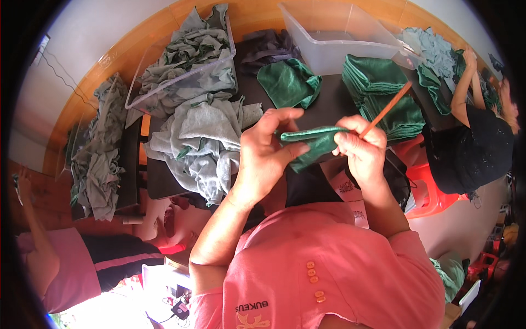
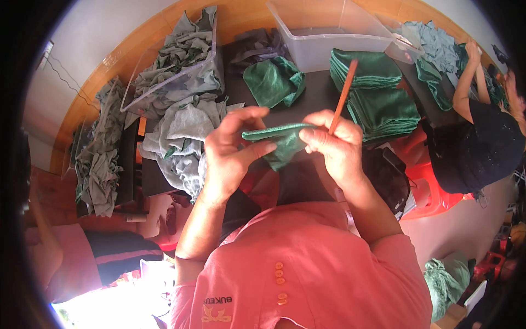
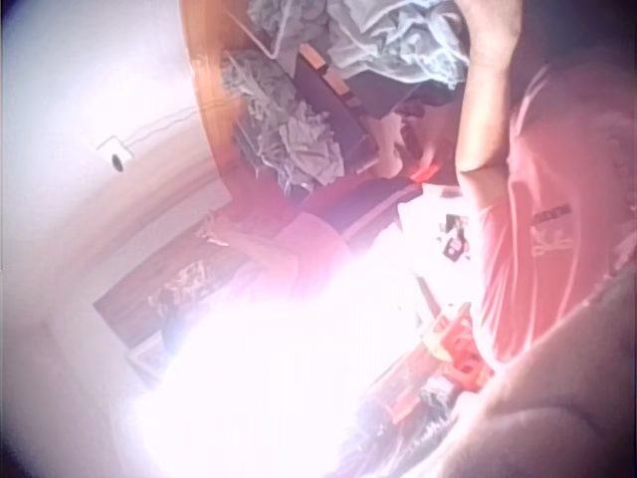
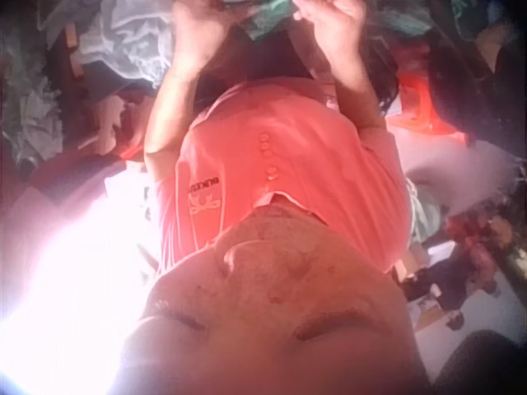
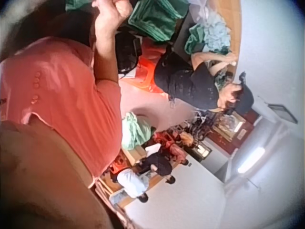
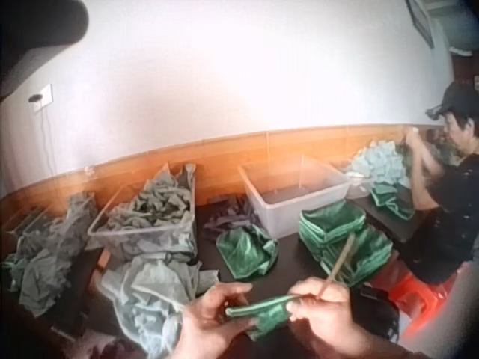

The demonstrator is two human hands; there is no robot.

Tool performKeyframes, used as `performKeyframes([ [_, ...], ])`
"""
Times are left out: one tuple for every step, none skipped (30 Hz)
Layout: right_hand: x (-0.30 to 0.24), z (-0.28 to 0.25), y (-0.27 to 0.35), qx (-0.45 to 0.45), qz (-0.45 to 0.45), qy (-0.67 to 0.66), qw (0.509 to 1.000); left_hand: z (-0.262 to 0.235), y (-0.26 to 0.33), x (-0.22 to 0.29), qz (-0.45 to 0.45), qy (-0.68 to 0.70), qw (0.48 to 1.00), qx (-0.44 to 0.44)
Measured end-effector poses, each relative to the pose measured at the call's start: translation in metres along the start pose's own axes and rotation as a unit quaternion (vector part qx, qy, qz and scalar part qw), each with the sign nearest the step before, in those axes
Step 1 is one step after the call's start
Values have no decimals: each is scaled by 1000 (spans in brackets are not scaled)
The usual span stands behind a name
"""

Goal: The person folds green fabric pieces one by one at a table. They pick up each piece, align the edges, and fold it into a smaller square, stacking the finished pieces to the right. A second person is visible in the background performing a similar task.

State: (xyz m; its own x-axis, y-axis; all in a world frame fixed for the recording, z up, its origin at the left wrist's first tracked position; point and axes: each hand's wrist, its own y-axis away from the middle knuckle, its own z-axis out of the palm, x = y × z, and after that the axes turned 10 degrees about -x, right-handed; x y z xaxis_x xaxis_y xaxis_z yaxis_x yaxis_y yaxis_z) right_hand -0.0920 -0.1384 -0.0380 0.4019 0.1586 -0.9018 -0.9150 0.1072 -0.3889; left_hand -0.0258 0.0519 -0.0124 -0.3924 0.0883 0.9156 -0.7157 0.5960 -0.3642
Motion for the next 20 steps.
performKeyframes([
  [-3, -2, -5, 3, 10, -8, 1000, -1, -1, -6, -43, -48, 998, -3],
  [-6, -3, -9, 10, 15, -17, 1000, -4, -1, -8, -79, -24, 997, 3],
  [-9, -5, -15, 17, 20, -25, 999, -7, 0, -10, -114, 0, 993, 8],
  [-8, -6, -21, 26, 24, -26, 999, -9, 0, -12, -152, 23, 988, 13],
  [-5, -6, -28, 45, 30, -35, 998, -9, -4, -11, -117, 57, 991, 37],
  [2, -11, -38, 57, 61, -37, 996, -8, -8, -5, -142, 92, 984, 53],
  [10, -16, -48, 66, 95, -41, 992, -8, -12, -1, -169, 125, 975, 72],
  [15, -16, -55, 85, 117, -24, 989, -10, -17, -15, -129, 68, 986, 86],
  [19, -16, -56, 105, 139, -7, 985, -9, -15, -27, -129, 41, 988, 71],
  [20, -14, -54, 126, 165, -16, 978, -10, -16, -39, -125, 10, 990, 58],
  [22, -15, -46, 107, 163, -36, 980, -11, -15, -48, -121, -22, 991, 44],
  [24, -18, -32, 88, 161, -55, 982, -14, -9, -54, -145, -20, 989, 22],
  [26, -20, -16, 74, 160, -75, 981, -12, -3, -60, -138, -40, 989, 31],
  [29, -20, -3, 77, 176, -82, 978, -9, 4, -66, -130, -60, 989, 43],
  [30, -21, 9, 67, 201, -89, 973, -7, 10, -70, -121, -80, 988, 54],
  [27, -19, 19, 69, 197, -80, 975, -7, 12, -73, -109, -152, 981, 44],
  [24, -18, 28, 70, 193, -70, 976, -4, 12, -70, -113, -246, 962, 43],
  [20, -21, 34, 32, 217, -62, 974, 1, 11, -65, -114, -338, 933, 41],
  [15, -23, 36, -4, 252, -4, 968, 3, 10, -62, -113, -429, 896, 40],
  [10, -24, 37, -41, 285, 54, 956, 4, 10, -64, -151, -433, 888, 21],
])
